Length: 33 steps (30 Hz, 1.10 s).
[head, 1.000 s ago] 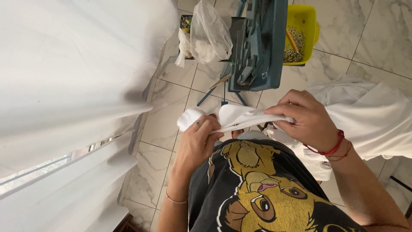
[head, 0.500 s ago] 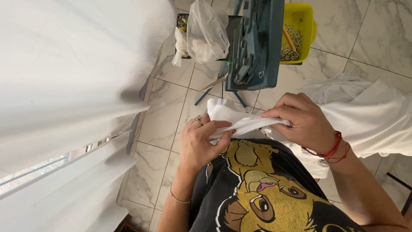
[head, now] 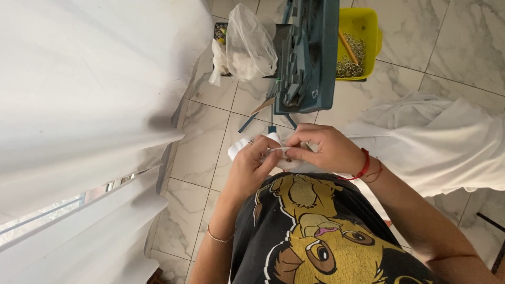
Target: Attaching snap buttons to white garments using a manual press machine
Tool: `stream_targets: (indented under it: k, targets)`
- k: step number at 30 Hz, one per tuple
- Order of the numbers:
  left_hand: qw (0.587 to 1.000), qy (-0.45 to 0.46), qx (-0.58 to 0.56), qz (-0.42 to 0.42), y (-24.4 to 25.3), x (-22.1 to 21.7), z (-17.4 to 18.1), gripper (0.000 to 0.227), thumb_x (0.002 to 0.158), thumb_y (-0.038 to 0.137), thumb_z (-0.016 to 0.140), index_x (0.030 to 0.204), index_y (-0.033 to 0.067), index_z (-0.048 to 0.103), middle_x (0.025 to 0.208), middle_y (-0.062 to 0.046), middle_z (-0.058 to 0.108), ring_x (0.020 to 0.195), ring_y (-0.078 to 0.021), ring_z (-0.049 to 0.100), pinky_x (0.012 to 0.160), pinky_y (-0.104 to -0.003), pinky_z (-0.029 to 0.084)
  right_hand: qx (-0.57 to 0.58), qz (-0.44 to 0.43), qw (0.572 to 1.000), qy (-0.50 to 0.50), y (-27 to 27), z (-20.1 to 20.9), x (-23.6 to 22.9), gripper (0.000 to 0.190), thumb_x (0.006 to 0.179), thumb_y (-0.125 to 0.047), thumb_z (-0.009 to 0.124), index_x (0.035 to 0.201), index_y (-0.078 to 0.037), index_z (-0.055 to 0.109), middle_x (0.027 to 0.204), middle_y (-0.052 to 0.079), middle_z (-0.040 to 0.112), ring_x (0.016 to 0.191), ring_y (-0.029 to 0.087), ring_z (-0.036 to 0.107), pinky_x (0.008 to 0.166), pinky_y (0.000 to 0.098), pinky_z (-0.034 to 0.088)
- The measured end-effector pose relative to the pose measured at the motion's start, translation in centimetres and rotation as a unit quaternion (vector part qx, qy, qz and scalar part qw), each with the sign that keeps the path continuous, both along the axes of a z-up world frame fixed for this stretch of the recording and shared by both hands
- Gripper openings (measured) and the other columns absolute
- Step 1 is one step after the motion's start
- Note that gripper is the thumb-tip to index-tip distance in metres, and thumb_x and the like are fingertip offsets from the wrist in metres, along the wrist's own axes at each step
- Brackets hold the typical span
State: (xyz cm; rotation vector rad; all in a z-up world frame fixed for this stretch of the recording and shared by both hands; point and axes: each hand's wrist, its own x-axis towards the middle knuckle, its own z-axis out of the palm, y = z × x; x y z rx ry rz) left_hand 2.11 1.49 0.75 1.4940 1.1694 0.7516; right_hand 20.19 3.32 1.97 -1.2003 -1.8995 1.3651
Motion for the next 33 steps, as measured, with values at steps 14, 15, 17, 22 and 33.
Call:
stream_targets:
  k: [14, 15, 17, 22, 33]
  targets:
    - [0.992, 0.04, -0.071, 0.095, 3.9, 1.0, -5.8, 0.02, 0.077, 0.03, 0.061, 0.081, 0.0108, 0.064, 0.067, -0.012, 0.06, 0.064, -0.0273, 0.056, 0.063, -0.036, 0.045, -0.047, -0.152, 0.981, -0.111, 2.0, -7.5, 0.2, 0.025, 0.085, -0.028, 0.055, 0.086, -0.004, 0.062, 0.068, 0.015, 0.061, 0.064, 0.028, 0.059, 0.058, 0.0343, 0.044]
    - [0.991, 0.041, -0.074, 0.106, 4.4, 1.3, -6.0, 0.019, 0.077, 0.029, 0.06, 0.081, 0.0111, 0.064, 0.068, -0.013, 0.06, 0.066, -0.0285, 0.057, 0.064, -0.037, 0.045, 0.005, -0.172, 0.977, -0.129, 2.5, -7.9, 0.1, 0.024, 0.085, -0.028, 0.057, 0.082, -0.005, 0.061, 0.065, 0.014, 0.059, 0.061, 0.028, 0.059, 0.054, 0.0311, 0.044]
    - [0.99, 0.04, -0.071, 0.111, 5.2, 1.5, -6.2, 0.02, 0.078, 0.029, 0.059, 0.08, 0.0099, 0.064, 0.068, -0.013, 0.06, 0.065, -0.0279, 0.057, 0.064, -0.036, 0.045, 0.009, -0.175, 0.976, -0.13, 3.2, -7.8, 0.1, 0.024, 0.085, -0.028, 0.057, 0.081, -0.005, 0.061, 0.065, 0.014, 0.059, 0.061, 0.028, 0.059, 0.054, 0.0311, 0.044]
    - [0.99, 0.06, -0.078, 0.105, 6.5, 1.4, -7.5, 0.021, 0.075, 0.031, 0.059, 0.079, 0.0107, 0.063, 0.069, -0.013, 0.06, 0.068, -0.0294, 0.057, 0.066, -0.037, 0.044, 0.017, -0.188, 0.973, -0.136, 4.7, -7.4, -0.7, 0.024, 0.085, -0.028, 0.057, 0.08, -0.005, 0.061, 0.065, 0.014, 0.059, 0.06, 0.028, 0.058, 0.054, 0.0315, 0.044]
    - [0.992, 0.084, -0.082, 0.051, 7.9, 0.0, -7.3, 0.025, 0.075, 0.035, 0.058, 0.08, 0.0111, 0.064, 0.068, -0.014, 0.06, 0.069, -0.0323, 0.058, 0.066, -0.039, 0.046, 0.033, -0.22, 0.962, -0.158, 4.4, -8.0, -1.4, 0.024, 0.084, -0.028, 0.057, 0.078, -0.004, 0.06, 0.064, 0.014, 0.059, 0.058, 0.028, 0.057, 0.052, 0.0327, 0.043]
